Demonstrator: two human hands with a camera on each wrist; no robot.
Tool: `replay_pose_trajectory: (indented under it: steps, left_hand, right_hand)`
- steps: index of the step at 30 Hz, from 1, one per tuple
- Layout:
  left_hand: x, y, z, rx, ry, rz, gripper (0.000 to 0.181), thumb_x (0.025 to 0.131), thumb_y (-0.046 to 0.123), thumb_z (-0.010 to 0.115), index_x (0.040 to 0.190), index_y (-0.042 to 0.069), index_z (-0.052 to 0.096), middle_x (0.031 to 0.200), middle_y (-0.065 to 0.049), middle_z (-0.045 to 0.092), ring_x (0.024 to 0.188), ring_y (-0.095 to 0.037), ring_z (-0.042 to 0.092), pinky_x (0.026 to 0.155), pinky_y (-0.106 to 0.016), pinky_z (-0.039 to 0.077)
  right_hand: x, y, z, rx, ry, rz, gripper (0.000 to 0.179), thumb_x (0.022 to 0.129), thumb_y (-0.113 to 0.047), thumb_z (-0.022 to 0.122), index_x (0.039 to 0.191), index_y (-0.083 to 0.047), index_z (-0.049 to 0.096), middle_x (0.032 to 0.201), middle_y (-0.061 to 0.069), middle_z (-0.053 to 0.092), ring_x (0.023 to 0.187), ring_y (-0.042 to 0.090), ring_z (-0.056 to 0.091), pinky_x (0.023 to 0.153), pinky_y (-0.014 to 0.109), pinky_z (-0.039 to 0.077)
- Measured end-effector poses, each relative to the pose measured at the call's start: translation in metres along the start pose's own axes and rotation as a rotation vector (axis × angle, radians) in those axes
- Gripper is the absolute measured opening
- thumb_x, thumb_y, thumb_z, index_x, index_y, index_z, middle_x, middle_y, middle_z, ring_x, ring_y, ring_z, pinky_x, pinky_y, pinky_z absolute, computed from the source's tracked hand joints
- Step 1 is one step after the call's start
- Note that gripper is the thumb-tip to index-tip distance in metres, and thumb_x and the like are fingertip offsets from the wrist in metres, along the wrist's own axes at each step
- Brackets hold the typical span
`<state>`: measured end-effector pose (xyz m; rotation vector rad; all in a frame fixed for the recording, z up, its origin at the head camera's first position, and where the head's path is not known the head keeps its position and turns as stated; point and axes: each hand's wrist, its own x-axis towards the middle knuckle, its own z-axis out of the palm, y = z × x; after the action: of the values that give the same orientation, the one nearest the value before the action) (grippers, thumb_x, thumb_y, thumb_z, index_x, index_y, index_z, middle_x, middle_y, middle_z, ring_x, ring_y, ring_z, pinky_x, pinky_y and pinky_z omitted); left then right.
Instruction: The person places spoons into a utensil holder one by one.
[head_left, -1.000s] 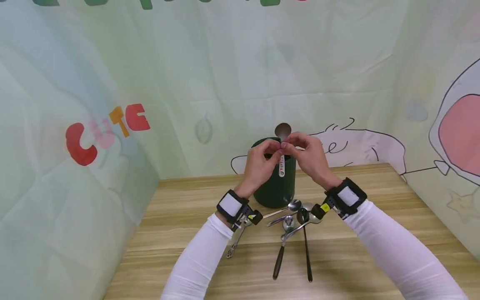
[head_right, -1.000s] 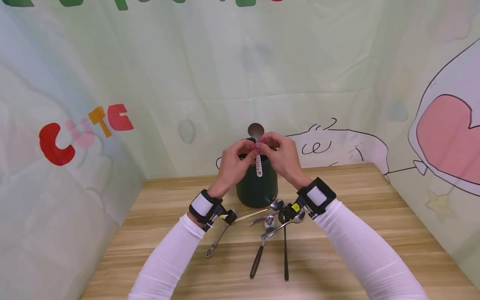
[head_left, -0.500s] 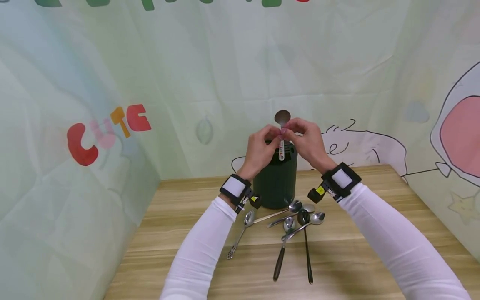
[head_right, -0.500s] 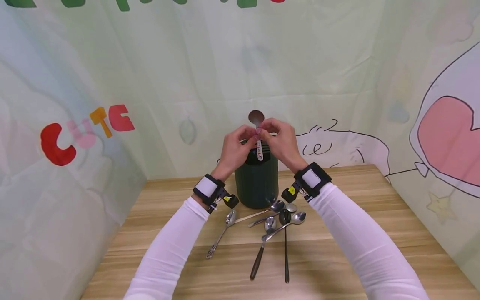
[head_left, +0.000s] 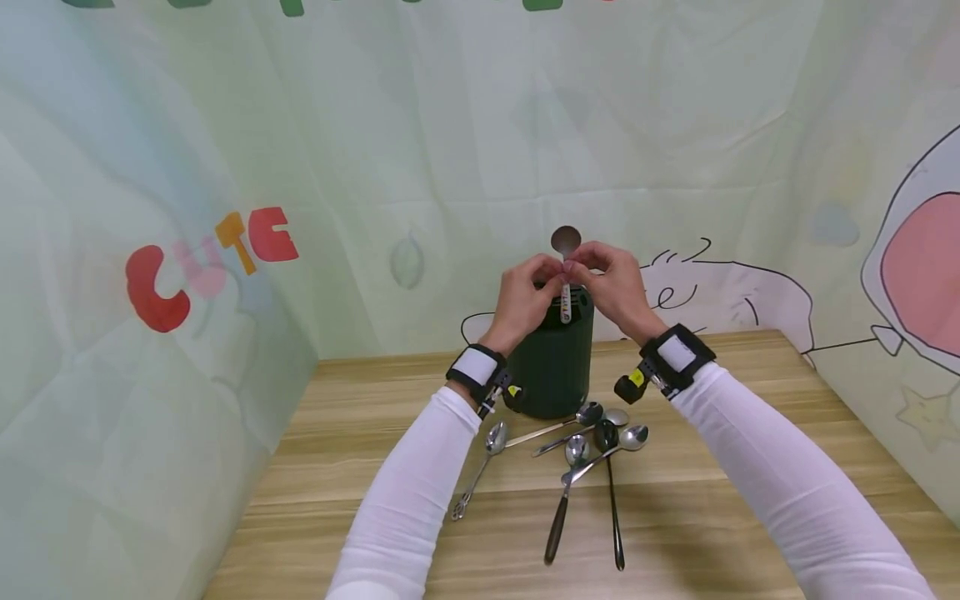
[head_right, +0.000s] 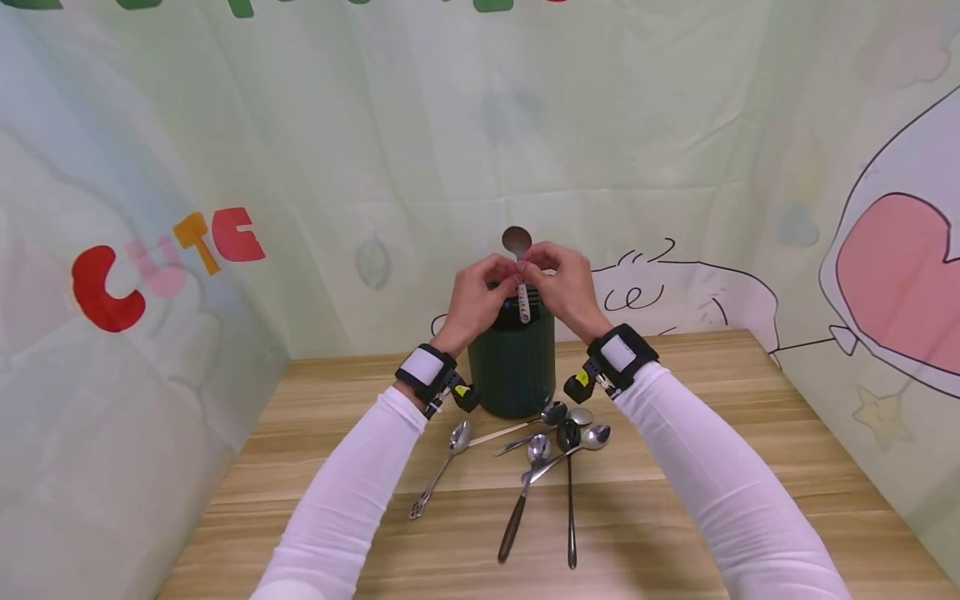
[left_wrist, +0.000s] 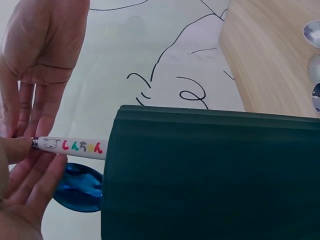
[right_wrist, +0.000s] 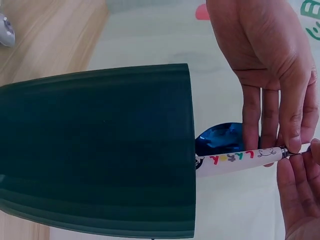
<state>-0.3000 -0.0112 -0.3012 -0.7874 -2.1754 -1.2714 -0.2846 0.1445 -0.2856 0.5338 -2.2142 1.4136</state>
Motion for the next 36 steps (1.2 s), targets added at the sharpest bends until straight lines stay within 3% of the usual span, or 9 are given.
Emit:
replay_pose_trajectory:
  steps: [8, 12, 15, 21, 25, 28, 31, 33, 36]
  left_hand:
    - [0.003, -0.004, 0.003, 0.058, 0.015, -0.007, 0.011, 0.086, 0.019, 0.065, 0.094, 0.011, 0.065, 0.087, 0.002, 0.067, 0.078, -0.001, 0.058, 0.074, -0.023, 0.048]
    - [0.001, -0.004, 0.003, 0.212, 0.017, -0.019, 0.012, 0.085, 0.023, 0.066, 0.094, 0.016, 0.067, 0.083, 0.006, 0.067, 0.076, -0.001, 0.057, 0.069, -0.025, 0.047]
    - [0.0, -0.004, 0.004, 0.294, 0.013, -0.022, 0.011, 0.084, 0.025, 0.067, 0.093, 0.018, 0.068, 0.082, 0.009, 0.067, 0.077, -0.002, 0.057, 0.074, -0.028, 0.045]
    - [-0.001, -0.007, 0.006, 0.173, -0.018, -0.047, 0.01, 0.084, 0.017, 0.068, 0.093, 0.013, 0.067, 0.084, 0.003, 0.067, 0.078, -0.004, 0.057, 0.072, -0.025, 0.047]
    - [-0.003, -0.008, 0.006, 0.163, -0.036, -0.073, 0.012, 0.084, 0.017, 0.067, 0.095, 0.013, 0.066, 0.086, 0.002, 0.067, 0.081, -0.008, 0.058, 0.074, -0.027, 0.048]
    - [-0.004, -0.007, 0.006, 0.2, -0.068, -0.088, 0.028, 0.084, 0.023, 0.067, 0.109, 0.014, 0.061, 0.1, 0.002, 0.066, 0.095, -0.009, 0.056, 0.09, -0.032, 0.04]
    - [-0.003, -0.005, 0.004, 0.236, -0.104, -0.089, 0.05, 0.082, 0.03, 0.067, 0.127, 0.016, 0.049, 0.12, 0.002, 0.059, 0.112, -0.009, 0.048, 0.104, -0.042, 0.023]
    - [-0.002, -0.004, 0.003, 0.252, -0.122, -0.08, 0.059, 0.082, 0.032, 0.066, 0.134, 0.017, 0.042, 0.13, 0.002, 0.052, 0.119, -0.01, 0.042, 0.107, -0.048, 0.014]
    - [-0.002, -0.002, 0.0, 0.28, -0.133, -0.056, 0.063, 0.082, 0.035, 0.066, 0.137, 0.019, 0.039, 0.136, 0.0, 0.046, 0.124, -0.011, 0.037, 0.107, -0.053, 0.01]
  right_hand:
    - [0.002, 0.009, 0.002, -0.027, -0.012, -0.004, 0.015, 0.088, -0.029, 0.063, 0.095, -0.016, 0.063, 0.088, -0.001, 0.065, 0.087, 0.01, 0.057, 0.081, 0.041, 0.045]
    - [0.001, 0.013, 0.003, -0.045, -0.02, 0.017, 0.014, 0.088, -0.029, 0.063, 0.094, -0.016, 0.063, 0.088, -0.001, 0.065, 0.087, 0.011, 0.057, 0.076, 0.041, 0.045]
    - [-0.001, 0.015, 0.004, -0.04, -0.026, 0.036, 0.014, 0.087, -0.028, 0.063, 0.093, -0.016, 0.063, 0.088, 0.0, 0.065, 0.089, 0.012, 0.057, 0.078, 0.042, 0.044]
    - [-0.003, 0.017, 0.005, -0.037, -0.031, 0.052, 0.013, 0.087, -0.027, 0.064, 0.093, -0.015, 0.063, 0.089, 0.0, 0.065, 0.091, 0.012, 0.057, 0.08, 0.043, 0.044]
    - [-0.005, 0.02, 0.006, -0.025, -0.04, 0.058, 0.016, 0.087, -0.028, 0.065, 0.097, -0.016, 0.063, 0.092, 0.0, 0.064, 0.091, 0.011, 0.056, 0.081, 0.041, 0.045]
    - [-0.006, 0.022, 0.006, 0.023, -0.074, 0.055, 0.035, 0.085, -0.033, 0.066, 0.115, -0.018, 0.056, 0.108, 0.0, 0.06, 0.102, 0.011, 0.052, 0.092, 0.042, 0.04]
    - [-0.006, 0.023, 0.005, 0.06, -0.118, 0.046, 0.06, 0.082, -0.041, 0.067, 0.133, -0.022, 0.041, 0.129, -0.002, 0.048, 0.118, 0.011, 0.042, 0.103, 0.047, 0.029]
    - [-0.007, 0.022, 0.004, 0.054, -0.148, 0.041, 0.068, 0.082, -0.045, 0.066, 0.138, -0.024, 0.034, 0.138, -0.005, 0.039, 0.124, 0.01, 0.034, 0.105, 0.049, 0.023]
    - [-0.008, 0.022, 0.004, 0.045, -0.173, 0.043, 0.07, 0.082, -0.048, 0.064, 0.14, -0.028, 0.031, 0.142, -0.007, 0.032, 0.128, 0.011, 0.029, 0.104, 0.051, 0.022]
